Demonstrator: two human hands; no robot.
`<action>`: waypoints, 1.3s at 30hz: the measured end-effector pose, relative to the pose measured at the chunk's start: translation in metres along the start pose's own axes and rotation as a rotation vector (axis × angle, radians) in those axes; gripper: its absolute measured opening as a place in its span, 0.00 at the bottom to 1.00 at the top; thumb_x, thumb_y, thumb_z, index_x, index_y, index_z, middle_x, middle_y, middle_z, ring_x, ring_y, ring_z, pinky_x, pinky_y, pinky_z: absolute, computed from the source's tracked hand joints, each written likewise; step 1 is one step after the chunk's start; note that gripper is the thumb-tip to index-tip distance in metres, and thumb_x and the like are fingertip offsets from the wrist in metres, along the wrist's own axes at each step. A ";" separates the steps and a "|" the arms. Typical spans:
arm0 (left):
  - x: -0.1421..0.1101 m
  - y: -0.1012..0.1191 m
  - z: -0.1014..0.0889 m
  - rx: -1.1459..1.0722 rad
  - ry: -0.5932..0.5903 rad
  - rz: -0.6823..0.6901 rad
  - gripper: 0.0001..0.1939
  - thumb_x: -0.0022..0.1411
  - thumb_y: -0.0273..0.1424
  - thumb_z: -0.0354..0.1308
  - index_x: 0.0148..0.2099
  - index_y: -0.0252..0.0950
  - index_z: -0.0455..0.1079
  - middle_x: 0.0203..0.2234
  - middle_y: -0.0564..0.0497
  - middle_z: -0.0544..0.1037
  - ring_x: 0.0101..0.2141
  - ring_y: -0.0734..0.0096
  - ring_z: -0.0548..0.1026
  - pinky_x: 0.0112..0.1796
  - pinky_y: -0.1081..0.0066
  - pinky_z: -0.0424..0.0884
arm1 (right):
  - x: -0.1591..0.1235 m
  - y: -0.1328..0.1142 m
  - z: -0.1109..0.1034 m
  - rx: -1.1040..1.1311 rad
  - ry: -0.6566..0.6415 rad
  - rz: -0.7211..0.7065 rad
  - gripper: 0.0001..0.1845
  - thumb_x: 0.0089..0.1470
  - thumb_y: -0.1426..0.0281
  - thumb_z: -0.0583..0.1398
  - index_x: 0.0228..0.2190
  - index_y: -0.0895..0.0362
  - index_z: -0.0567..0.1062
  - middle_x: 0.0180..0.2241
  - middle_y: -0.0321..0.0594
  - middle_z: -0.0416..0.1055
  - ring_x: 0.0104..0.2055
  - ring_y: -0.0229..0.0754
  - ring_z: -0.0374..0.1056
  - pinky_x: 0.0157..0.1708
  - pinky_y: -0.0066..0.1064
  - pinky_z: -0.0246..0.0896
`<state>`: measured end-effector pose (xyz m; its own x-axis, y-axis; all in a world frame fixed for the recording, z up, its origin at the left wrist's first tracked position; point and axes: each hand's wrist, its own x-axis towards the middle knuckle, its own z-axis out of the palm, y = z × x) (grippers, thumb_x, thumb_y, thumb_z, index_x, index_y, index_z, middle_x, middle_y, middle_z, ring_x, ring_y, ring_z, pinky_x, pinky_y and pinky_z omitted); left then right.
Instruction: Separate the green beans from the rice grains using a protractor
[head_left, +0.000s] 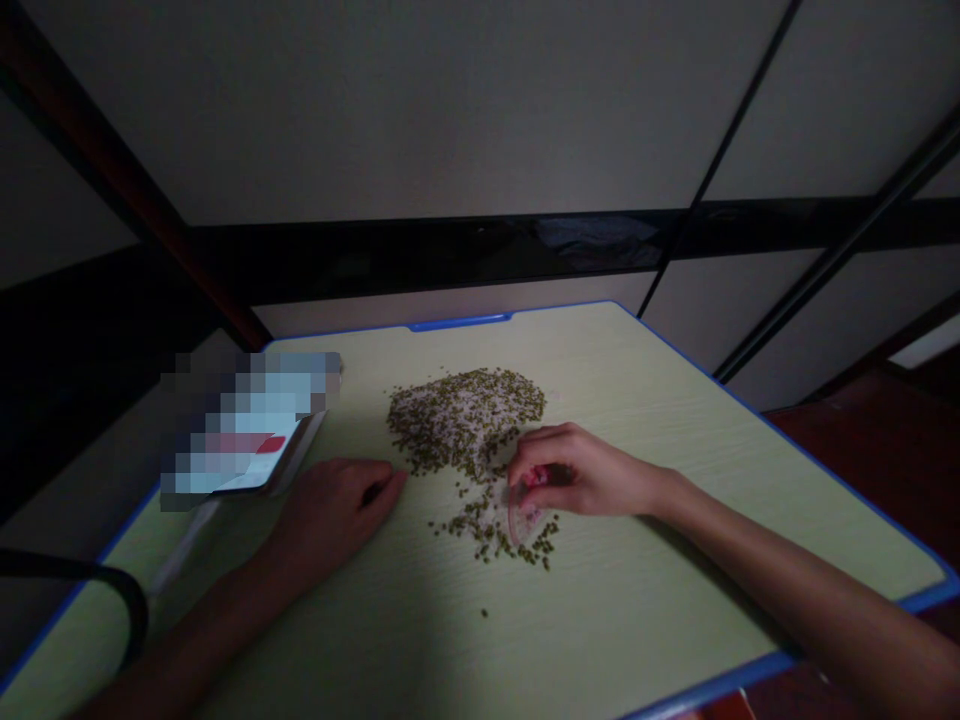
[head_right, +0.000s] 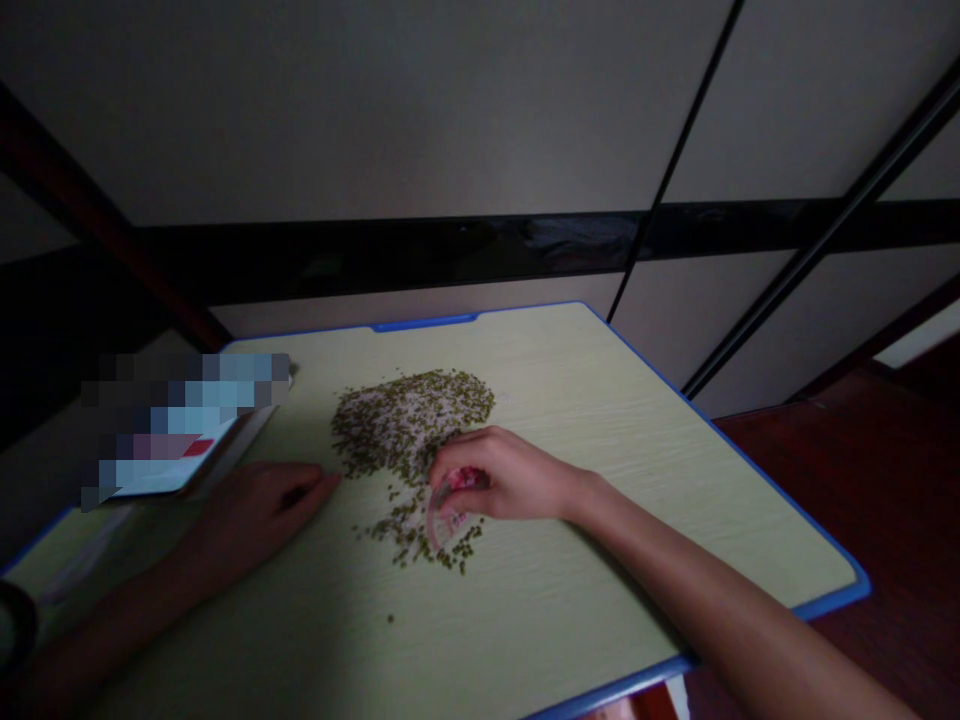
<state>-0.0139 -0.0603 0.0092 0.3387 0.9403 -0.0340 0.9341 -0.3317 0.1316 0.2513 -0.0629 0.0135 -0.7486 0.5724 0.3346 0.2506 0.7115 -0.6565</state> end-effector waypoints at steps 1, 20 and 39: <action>0.000 0.000 0.000 0.000 -0.001 0.000 0.19 0.58 0.39 0.39 0.18 0.38 0.56 0.15 0.53 0.65 0.22 0.70 0.65 0.26 0.70 0.52 | 0.000 0.000 0.000 0.004 -0.001 0.003 0.03 0.51 0.72 0.61 0.29 0.60 0.73 0.27 0.39 0.70 0.28 0.35 0.64 0.27 0.26 0.57; -0.001 0.001 -0.002 -0.020 0.029 -0.003 0.19 0.58 0.38 0.42 0.18 0.38 0.58 0.14 0.54 0.65 0.21 0.71 0.65 0.25 0.71 0.53 | 0.001 0.000 0.004 -0.047 0.054 0.029 0.06 0.52 0.69 0.61 0.29 0.61 0.73 0.23 0.36 0.66 0.26 0.34 0.61 0.25 0.26 0.55; 0.000 0.002 -0.002 -0.016 0.027 -0.004 0.19 0.58 0.38 0.42 0.17 0.38 0.57 0.14 0.54 0.65 0.21 0.71 0.65 0.25 0.71 0.53 | 0.001 0.002 0.004 -0.069 0.065 0.043 0.06 0.52 0.69 0.60 0.29 0.60 0.73 0.23 0.35 0.65 0.25 0.34 0.60 0.25 0.26 0.54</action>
<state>-0.0125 -0.0608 0.0116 0.3320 0.9432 -0.0080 0.9334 -0.3273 0.1470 0.2490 -0.0629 0.0102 -0.6957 0.6263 0.3518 0.3246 0.7110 -0.6238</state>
